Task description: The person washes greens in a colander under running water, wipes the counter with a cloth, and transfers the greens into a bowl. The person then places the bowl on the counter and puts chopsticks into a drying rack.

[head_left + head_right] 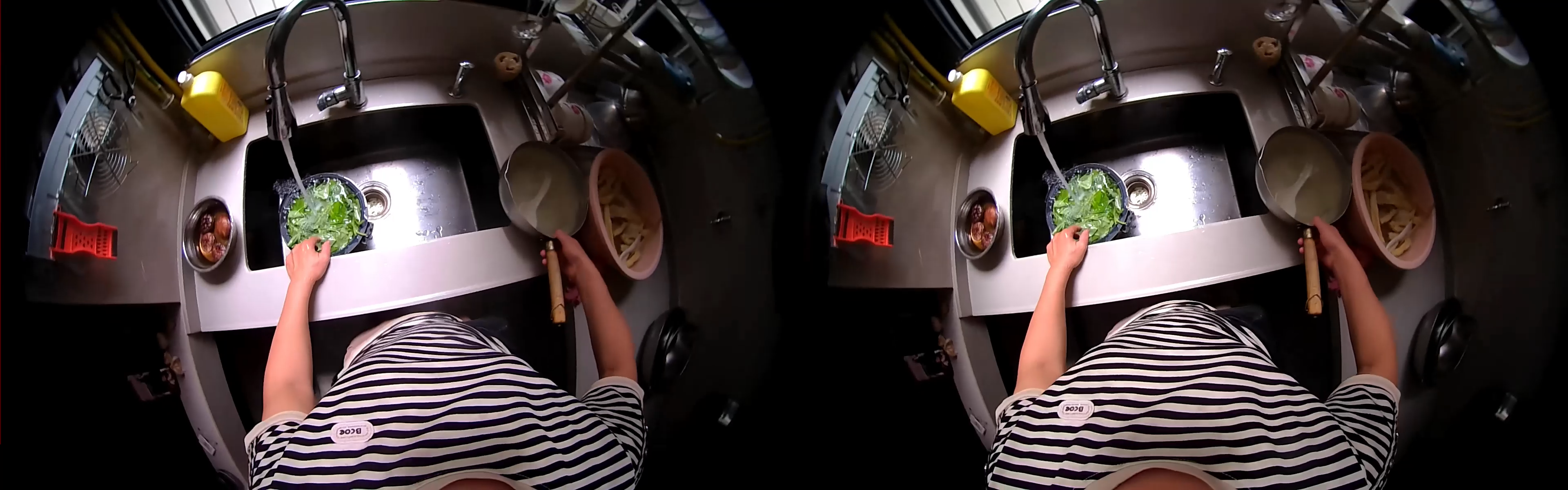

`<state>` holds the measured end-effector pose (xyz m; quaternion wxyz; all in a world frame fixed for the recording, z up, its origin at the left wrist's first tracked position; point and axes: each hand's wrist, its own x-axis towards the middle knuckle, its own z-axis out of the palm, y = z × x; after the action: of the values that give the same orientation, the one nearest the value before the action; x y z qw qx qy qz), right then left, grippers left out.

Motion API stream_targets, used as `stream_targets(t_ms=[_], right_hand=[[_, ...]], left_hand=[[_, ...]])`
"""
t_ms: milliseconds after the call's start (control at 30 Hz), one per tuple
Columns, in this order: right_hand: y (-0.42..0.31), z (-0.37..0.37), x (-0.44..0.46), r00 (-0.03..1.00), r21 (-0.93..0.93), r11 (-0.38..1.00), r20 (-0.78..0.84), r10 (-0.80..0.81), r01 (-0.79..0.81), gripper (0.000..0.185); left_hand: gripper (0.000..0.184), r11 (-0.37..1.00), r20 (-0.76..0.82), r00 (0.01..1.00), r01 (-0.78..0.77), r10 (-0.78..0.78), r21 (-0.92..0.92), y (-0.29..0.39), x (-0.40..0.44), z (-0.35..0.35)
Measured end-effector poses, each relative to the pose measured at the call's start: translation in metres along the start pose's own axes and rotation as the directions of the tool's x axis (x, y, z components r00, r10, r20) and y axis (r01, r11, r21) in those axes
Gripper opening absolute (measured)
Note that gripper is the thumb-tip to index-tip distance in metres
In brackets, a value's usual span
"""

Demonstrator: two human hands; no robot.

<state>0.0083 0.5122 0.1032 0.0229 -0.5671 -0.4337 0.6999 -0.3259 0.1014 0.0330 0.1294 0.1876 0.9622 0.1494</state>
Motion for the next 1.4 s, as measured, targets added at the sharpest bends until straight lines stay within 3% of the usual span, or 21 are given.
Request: stream_targets(t_ms=[200,500,867,1133,1400], right_hand=[[-0.014,0.019,-0.007,0.992,0.118,0.991,-0.104,0.076,-0.064,0.025],[-0.028,0.05,0.004,0.996,0.102,0.992,0.05,0.07,-0.075,0.019],[-0.065,0.127,0.047,0.983,-0.222,0.974,0.183,0.008,0.033,0.014],[-0.063,0.209,0.123,0.927,-0.358,0.929,0.311,0.21,-0.09,0.017],[-0.03,0.247,0.201,0.92,-0.511,0.859,0.352,0.173,0.034,0.02]], left_hand=[[0.039,1.0,-0.033,0.999,0.03,-0.03,-0.006,0.006,-0.002,-0.006],[0.038,0.992,0.033,0.991,0.128,-0.127,-0.007,0.014,-0.003,-0.017],[0.039,0.989,0.04,0.988,0.148,-0.149,0.018,0.02,-0.003,-0.023],[0.04,0.983,0.034,0.983,0.179,-0.18,0.035,0.014,0.003,-0.012],[0.036,0.983,0.057,0.981,0.186,-0.185,0.003,0.02,0.004,-0.022]])
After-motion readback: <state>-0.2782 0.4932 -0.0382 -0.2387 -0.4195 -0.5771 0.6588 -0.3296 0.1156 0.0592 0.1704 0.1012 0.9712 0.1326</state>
